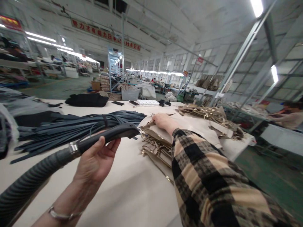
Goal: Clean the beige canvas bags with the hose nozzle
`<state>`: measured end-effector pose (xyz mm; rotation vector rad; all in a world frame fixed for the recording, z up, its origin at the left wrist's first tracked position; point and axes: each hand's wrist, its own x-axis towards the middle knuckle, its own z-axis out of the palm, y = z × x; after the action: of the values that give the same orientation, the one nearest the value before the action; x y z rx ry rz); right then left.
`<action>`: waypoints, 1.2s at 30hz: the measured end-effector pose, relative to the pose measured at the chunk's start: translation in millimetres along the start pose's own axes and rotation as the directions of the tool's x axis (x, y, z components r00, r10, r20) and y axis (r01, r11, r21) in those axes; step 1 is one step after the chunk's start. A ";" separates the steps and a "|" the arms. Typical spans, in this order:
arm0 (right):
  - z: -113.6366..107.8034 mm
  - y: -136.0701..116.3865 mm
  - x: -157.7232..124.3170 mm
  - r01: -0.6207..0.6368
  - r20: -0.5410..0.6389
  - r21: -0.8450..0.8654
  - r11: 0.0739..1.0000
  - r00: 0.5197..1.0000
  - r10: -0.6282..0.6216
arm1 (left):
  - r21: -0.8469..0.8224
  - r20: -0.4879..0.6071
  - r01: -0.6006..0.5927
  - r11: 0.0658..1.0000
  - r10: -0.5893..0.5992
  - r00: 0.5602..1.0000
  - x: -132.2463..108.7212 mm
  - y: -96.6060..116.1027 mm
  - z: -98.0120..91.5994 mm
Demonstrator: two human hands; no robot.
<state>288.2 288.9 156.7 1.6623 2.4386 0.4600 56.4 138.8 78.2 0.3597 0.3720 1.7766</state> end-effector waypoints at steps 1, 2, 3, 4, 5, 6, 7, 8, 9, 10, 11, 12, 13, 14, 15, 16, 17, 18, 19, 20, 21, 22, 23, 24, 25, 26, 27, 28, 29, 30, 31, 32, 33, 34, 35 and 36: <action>0.0 1.4 1.0 -0.008 0.005 0.019 1.000 1.000 0.008 | -0.002 -0.004 0.002 1.000 -0.002 1.000 1.0 -4.2 0.2; 0.6 2.3 1.4 -0.013 0.008 0.038 0.999 1.000 0.013 | -0.003 -0.011 0.008 1.000 -0.008 1.000 1.7 -7.9 -0.1; 1.8 2.7 1.2 -0.015 0.008 0.058 0.998 1.000 0.015 | -0.002 -0.019 0.017 1.000 -0.018 1.000 2.0 -11.3 -0.7; 3.7 2.6 0.6 -0.014 0.009 0.079 0.997 1.000 0.014 | 0.000 -0.027 0.028 1.000 -0.028 0.999 2.0 -14.2 -1.6; 6.1 2.1 -0.3 -0.010 0.010 0.099 0.995 1.000 0.009 | 0.003 -0.036 0.040 0.999 -0.040 0.999 1.7 -16.7 -2.8; 8.7 1.4 -1.2 -0.003 0.012 0.120 0.993 1.000 0.002 | 0.006 -0.043 0.051 0.999 -0.051 0.998 1.0 -18.8 -4.1; 11.4 0.4 -2.1 0.005 0.014 0.140 0.990 1.000 -0.007 | 0.010 -0.050 0.060 0.998 -0.059 0.997 0.2 -20.7 -5.3; 13.8 -0.7 -2.7 0.013 0.017 0.158 0.987 1.000 -0.016 | 0.012 -0.054 0.064 0.998 -0.064 0.996 -0.8 -22.4 -6.2; 15.8 -1.7 -3.1 0.017 0.019 0.174 0.985 1.000 -0.021 | 0.013 -0.057 0.065 0.998 -0.065 0.996 -2.0 -24.0 -6.8; 17.2 -2.8 -3.3 0.017 0.021 0.188 0.982 1.000 -0.021 | 0.015 -0.054 0.066 0.998 -0.065 0.996 -3.3 -25.8 -6.9; 18.0 -3.7 -3.4 0.013 0.024 0.200 0.980 1.000 -0.018 | 0.019 -0.043 0.067 0.998 -0.067 0.997 -4.6 -27.8 -6.6; 18.2 -4.6 -3.4 0.004 0.027 0.212 0.977 1.000 -0.010 | 0.024 -0.026 0.068 0.997 -0.068 0.997 -5.8 -30.3 -5.7; 17.7 -5.3 -3.6 -0.006 0.030 0.224 0.975 1.000 -0.001 | 0.033 -0.003 0.069 0.997 -0.069 0.998 -6.6 -33.2 -4.3; 16.9 -5.8 -3.9 -0.016 0.033 0.237 0.971 0.999 0.009 | 0.045 0.022 0.068 0.997 -0.069 0.997 -7.0 -36.7 -2.6; 15.7 -6.1 -4.4 -0.025 0.035 0.252 0.967 0.999 0.017 | 0.058 0.046 0.065 0.996 -0.068 0.997 -6.6 -40.6 -0.7; 14.5 -6.3 -5.1 -0.030 0.037 0.268 0.963 0.999 0.021 | 0.072 0.066 0.062 0.996 -0.066 0.996 -5.3 -44.8 1.2; 13.4 -6.2 -5.8 -0.032 0.037 0.284 0.958 0.999 0.022 | 0.084 0.080 0.055 0.995 -0.062 0.995 -3.2 -49.1 3.0; 12.7 -6.0 -6.4 -0.030 0.037 0.299 0.954 0.999 0.019 | 0.095 0.089 0.047 0.994 -0.055 0.994 -0.3 -53.3 4.4; 12.4 -5.7 -6.8 -0.025 0.034 0.315 0.949 0.999 0.015 | 0.104 0.095 0.035 0.994 -0.045 0.994 3.2 -57.2 5.3; 12.7 -5.2 -6.9 -0.021 0.031 0.331 0.943 0.999 0.011 | 0.112 0.100 0.022 0.993 -0.033 0.994 6.9 -60.7 5.6; 13.7 -4.7 -6.7 -0.016 0.028 0.348 0.937 1.000 0.007 | 0.121 0.104 0.007 0.993 -0.020 0.994 10.5 -63.7 5.3; 15.1 -4.0 -6.1 -0.013 0.025 0.366 0.931 1.000 0.004 | 0.132 0.109 -0.007 0.991 -0.008 0.994 13.6 -66.3 4.6; 17.0 -3.2 -5.2 -0.011 0.024 0.385 0.923 1.000 0.002 | 0.143 0.115 -0.020 0.990 0.004 0.993 16.0 -68.3 3.6; 19.0 -2.2 -4.2 -0.010 0.025 0.407 0.914 1.000 -0.001 | 0.155 0.124 -0.032 0.987 0.013 0.992 17.4 -69.9 2.6; 21.1 -1.1 -3.2 -0.007 0.026 0.429 0.903 1.000 -0.004 | 0.170 0.134 -0.045 0.984 0.022 0.991 17.9 -71.2 1.7; 22.9 0.2 -2.3 -0.005 0.028 0.451 0.893 1.000 -0.009 | 0.186 0.146 -0.060 0.981 0.032 0.989 17.5 -72.3 1.3; 24.4 1.6 -1.6 -0.002 0.029 0.472 0.881 1.000 -0.013 | 0.201 0.157 -0.076 0.977 0.045 0.987 16.4 -73.0 1.4; 25.4 2.9 -1.2 0.002 0.028 0.492 0.870 0.999 -0.018 | 0.215 0.166 -0.094 0.972 0.058 0.984 14.9 -73.7 2.1; 25.8 4.1 -1.1 0.005 0.025 0.511 0.860 0.999 -0.021 | 0.226 0.173 -0.112 0.968 0.074 0.982 13.1 -74.2 3.5; 25.6 5.1 -1.3 0.009 0.021 0.527 0.850 1.000 -0.023 | 0.233 0.177 -0.129 0.964 0.089 0.980 11.2 -74.7 5.5; 25.0 5.7 -1.8 0.011 0.015 0.542 0.840 1.000 -0.023 | 0.237 0.177 -0.146 0.960 0.105 0.979 9.1 -75.3 7.9; 24.0 6.0 -2.5 0.012 0.010 0.556 0.831 1.000 -0.021 | 0.240 0.182 -0.163 0.957 0.120 0.976 7.0 -75.9 10.5; 22.8 6.0 -3.4 0.013 0.006 0.570 0.821 1.000 -0.020 | 0.243 0.194 -0.178 0.954 0.132 0.972 4.8 -76.8 13.1; 21.6 5.7 -4.4 0.014 0.004 0.584 0.812 1.000 -0.020 | 0.244 0.211 -0.192 0.951 0.142 0.967 2.9 -77.7 15.3; 20.6 5.3 -5.4 0.014 0.007 0.597 0.802 1.000 -0.023 | 0.242 0.230 -0.205 0.948 0.149 0.962 1.4 -78.7 17.0; 19.8 5.0 -6.2 0.013 0.014 0.609 0.793 1.000 -0.027 | 0.241 0.248 -0.214 0.947 0.153 0.957 0.3 -79.5 17.9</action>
<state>300.7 288.1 139.4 1.8184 2.7613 -0.4124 133.4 158.0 59.8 0.8044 0.4258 1.8472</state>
